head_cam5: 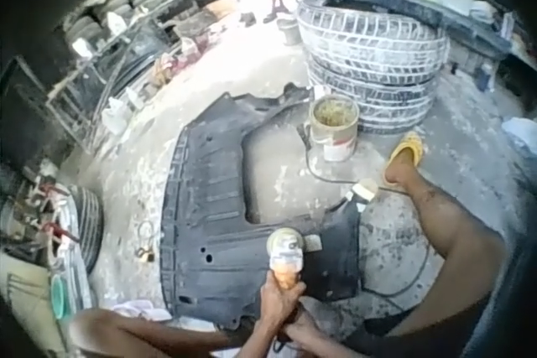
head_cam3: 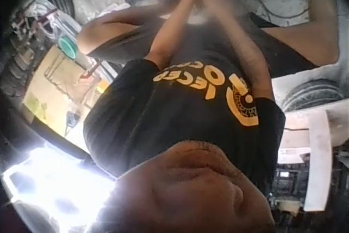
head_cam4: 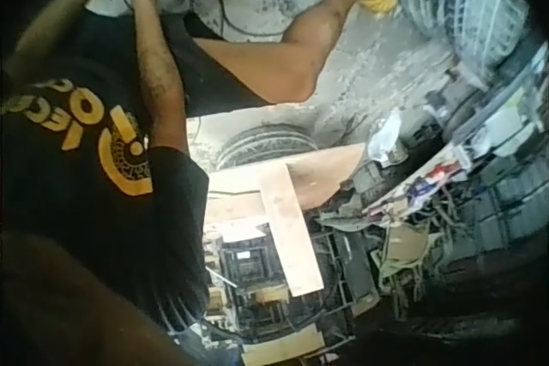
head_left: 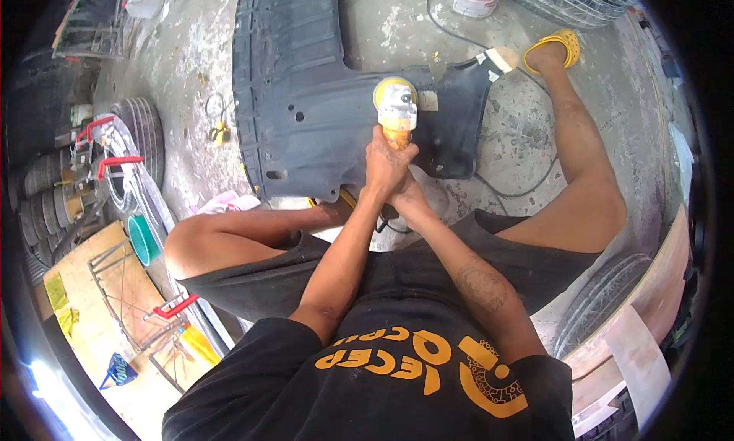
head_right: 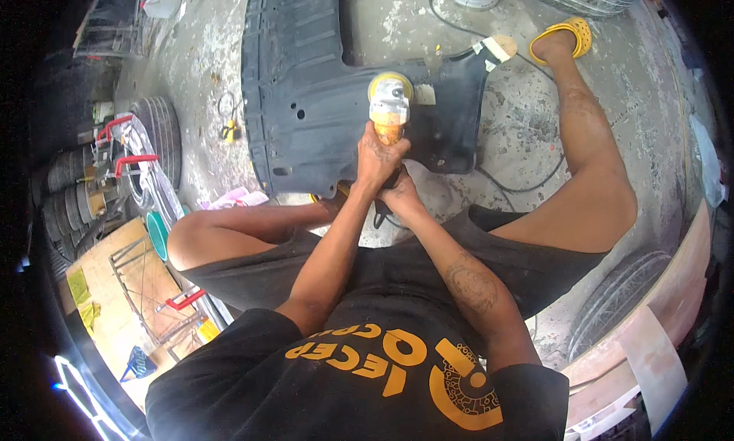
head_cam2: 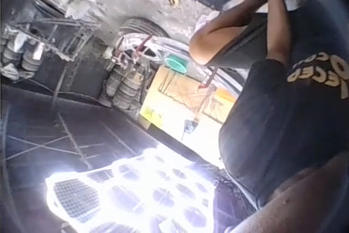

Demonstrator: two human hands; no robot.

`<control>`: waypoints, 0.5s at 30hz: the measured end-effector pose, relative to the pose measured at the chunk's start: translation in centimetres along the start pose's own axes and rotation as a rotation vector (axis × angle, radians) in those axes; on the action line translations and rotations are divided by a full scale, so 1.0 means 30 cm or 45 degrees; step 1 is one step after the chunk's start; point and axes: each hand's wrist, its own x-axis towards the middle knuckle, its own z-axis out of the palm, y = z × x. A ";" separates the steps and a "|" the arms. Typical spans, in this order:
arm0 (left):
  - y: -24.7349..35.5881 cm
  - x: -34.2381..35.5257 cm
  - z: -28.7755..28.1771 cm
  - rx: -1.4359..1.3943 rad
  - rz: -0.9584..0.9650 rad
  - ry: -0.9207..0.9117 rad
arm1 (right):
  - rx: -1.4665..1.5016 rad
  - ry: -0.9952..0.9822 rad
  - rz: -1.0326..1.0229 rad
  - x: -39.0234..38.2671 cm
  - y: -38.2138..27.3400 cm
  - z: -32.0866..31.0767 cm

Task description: Using an angle grinder to smooth or cut a plastic automotive underbody panel.

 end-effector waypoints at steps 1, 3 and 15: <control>-0.001 -0.009 -0.014 -0.005 0.006 0.023 | -0.038 -0.066 -0.017 0.000 -0.009 0.002; -0.005 -0.020 -0.039 -0.038 0.009 0.050 | -0.115 -0.071 -0.018 -0.010 -0.018 0.022; -0.078 -0.045 -0.093 -0.100 0.001 0.135 | -0.234 -0.131 -0.010 -0.031 -0.017 0.082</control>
